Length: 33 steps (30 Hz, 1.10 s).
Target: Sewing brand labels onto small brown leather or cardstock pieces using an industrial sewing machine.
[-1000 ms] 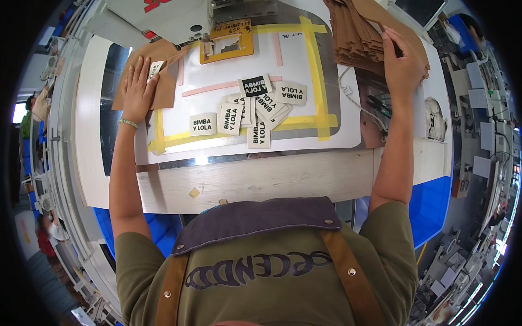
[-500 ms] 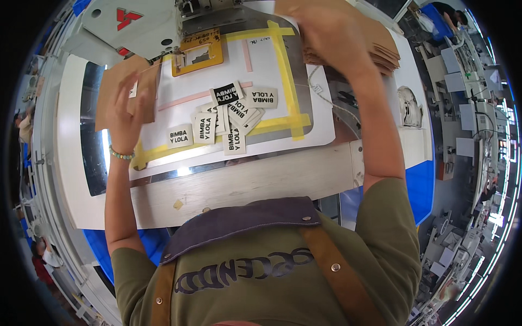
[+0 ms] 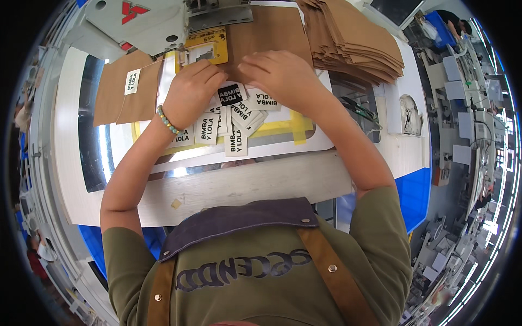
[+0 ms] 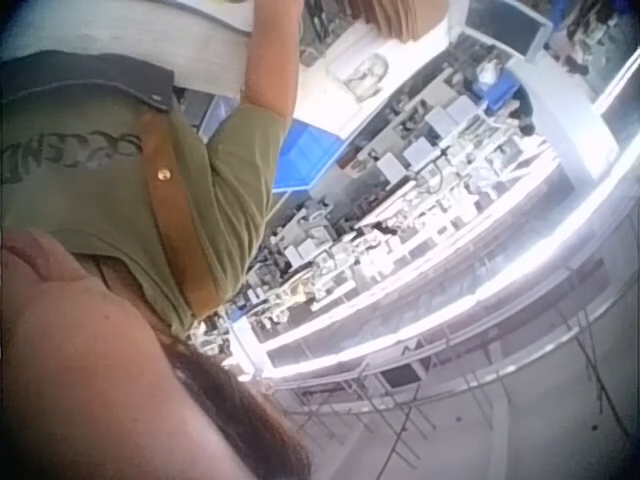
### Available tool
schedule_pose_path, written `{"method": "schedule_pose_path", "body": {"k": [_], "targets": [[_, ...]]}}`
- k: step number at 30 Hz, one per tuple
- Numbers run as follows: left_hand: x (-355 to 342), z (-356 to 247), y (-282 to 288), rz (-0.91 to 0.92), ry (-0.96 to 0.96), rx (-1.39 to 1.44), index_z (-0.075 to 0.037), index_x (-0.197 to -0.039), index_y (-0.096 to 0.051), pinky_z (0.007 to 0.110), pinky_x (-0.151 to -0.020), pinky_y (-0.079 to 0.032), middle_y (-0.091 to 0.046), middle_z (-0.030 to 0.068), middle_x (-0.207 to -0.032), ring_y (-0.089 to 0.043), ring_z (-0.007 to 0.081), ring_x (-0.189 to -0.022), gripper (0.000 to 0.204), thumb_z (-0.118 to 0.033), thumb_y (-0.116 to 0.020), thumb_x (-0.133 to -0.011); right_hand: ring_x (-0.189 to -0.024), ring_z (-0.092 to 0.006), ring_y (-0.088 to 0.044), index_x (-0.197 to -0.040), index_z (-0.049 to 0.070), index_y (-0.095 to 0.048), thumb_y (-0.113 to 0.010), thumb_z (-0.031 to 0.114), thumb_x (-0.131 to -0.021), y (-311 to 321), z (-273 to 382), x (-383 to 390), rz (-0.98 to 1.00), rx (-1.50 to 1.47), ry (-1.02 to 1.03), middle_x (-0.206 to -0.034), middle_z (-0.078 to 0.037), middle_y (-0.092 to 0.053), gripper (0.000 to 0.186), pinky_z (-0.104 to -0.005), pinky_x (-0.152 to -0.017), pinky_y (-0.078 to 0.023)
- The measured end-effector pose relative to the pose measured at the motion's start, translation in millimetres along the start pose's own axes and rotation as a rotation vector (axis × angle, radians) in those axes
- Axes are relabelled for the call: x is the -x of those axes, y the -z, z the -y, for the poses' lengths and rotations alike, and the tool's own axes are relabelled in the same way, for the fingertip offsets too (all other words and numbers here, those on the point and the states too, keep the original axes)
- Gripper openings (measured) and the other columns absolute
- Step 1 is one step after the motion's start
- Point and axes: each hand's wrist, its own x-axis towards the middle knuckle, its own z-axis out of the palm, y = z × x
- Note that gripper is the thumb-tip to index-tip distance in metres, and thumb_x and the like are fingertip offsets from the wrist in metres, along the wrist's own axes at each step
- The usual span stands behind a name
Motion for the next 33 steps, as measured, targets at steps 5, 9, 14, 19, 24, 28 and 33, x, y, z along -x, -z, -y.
{"method": "schedule_pose_path", "body": {"k": [5, 9, 14, 19, 24, 28, 33], "targets": [[25.6, 14.4, 16.6, 0.033, -0.044, -0.271, -0.005, -0.107, -0.074, 0.034, -0.087, -0.059, -0.076, 0.0049, -0.106, -0.070, 0.0221, -0.103, 0.026, -0.007, -0.072, -0.081, -0.151, -0.0251, -0.048, -0.147, 0.008, -0.064, -0.058, 0.037, -0.110, 6.9, -5.0, 34.4, 0.271, 0.133, -0.236, -0.156, -0.009, -0.060, 0.047, -0.0474, -0.126, -0.035], [44.0, 27.3, 18.2, 0.011, -0.047, -0.300, -0.004, -0.108, -0.074, 0.034, -0.088, -0.060, -0.077, 0.0051, -0.109, -0.070, 0.0221, -0.104, 0.027, -0.006, -0.072, -0.081, -0.158, -0.0263, -0.038, -0.152, 0.006, -0.059, -0.053, 0.043, -0.112, -2.6, -5.4, 22.6, 0.247, 0.001, -0.278, -0.164, -0.010, -0.051, 0.054, -0.0503, -0.130, -0.027], [53.5, 32.9, 21.8, -0.044, -0.050, -0.341, -0.004, -0.102, -0.073, 0.033, -0.082, -0.059, -0.076, 0.0046, -0.106, -0.068, 0.0206, -0.099, 0.021, -0.006, -0.072, -0.081, -0.162, -0.0287, -0.031, -0.161, 0.005, -0.048, -0.050, 0.044, -0.113, -12.1, -8.4, 1.8, 0.282, -0.046, -0.316, -0.172, -0.009, -0.041, 0.062, -0.0523, -0.134, -0.019], [66.9, 21.3, 24.6, -0.028, -0.033, -0.314, -0.004, -0.105, -0.074, 0.033, -0.083, -0.060, -0.078, 0.0042, -0.109, -0.070, 0.0205, -0.100, 0.023, -0.005, -0.072, -0.082, -0.164, -0.0285, -0.027, -0.163, 0.006, -0.046, -0.051, 0.048, -0.112, -20.7, -4.5, -4.1, 0.306, 0.008, -0.269, -0.173, -0.008, -0.039, 0.066, -0.0540, -0.134, -0.017], [66.4, 19.7, 24.5, -0.032, 0.009, -0.283, -0.003, -0.106, -0.073, 0.034, -0.082, -0.060, -0.079, 0.0047, -0.113, -0.071, 0.0207, -0.100, 0.023, -0.006, -0.072, -0.083, -0.163, -0.0294, -0.029, -0.160, 0.005, -0.049, -0.046, 0.056, -0.112, -24.7, -7.4, -8.6, 0.293, 0.030, -0.258, -0.171, -0.010, -0.042, 0.070, -0.0592, -0.132, -0.020], [61.9, 28.3, 21.9, -0.065, 0.034, -0.332, -0.006, -0.098, -0.069, 0.032, -0.079, -0.058, -0.078, 0.0050, -0.114, -0.068, 0.0195, -0.094, 0.015, -0.008, -0.071, -0.083, -0.163, -0.0326, -0.028, -0.161, 0.005, -0.048, -0.045, 0.057, -0.112, -35.6, -10.8, -10.4, 0.270, 0.043, -0.256, -0.171, -0.010, -0.042, 0.072, -0.0628, -0.131, -0.021], [61.5, 35.1, 23.7, 0.006, 0.025, -0.433, -0.007, -0.097, -0.066, 0.032, -0.079, -0.058, -0.078, 0.0080, -0.118, -0.068, 0.0190, -0.091, 0.013, -0.009, -0.070, -0.084, -0.163, -0.0342, -0.027, -0.161, 0.006, -0.049, -0.044, 0.057, -0.112, -48.1, -11.2, -16.1, 0.189, 0.005, -0.266, -0.172, -0.011, -0.041, 0.071, -0.0645, -0.130, -0.021]]}}
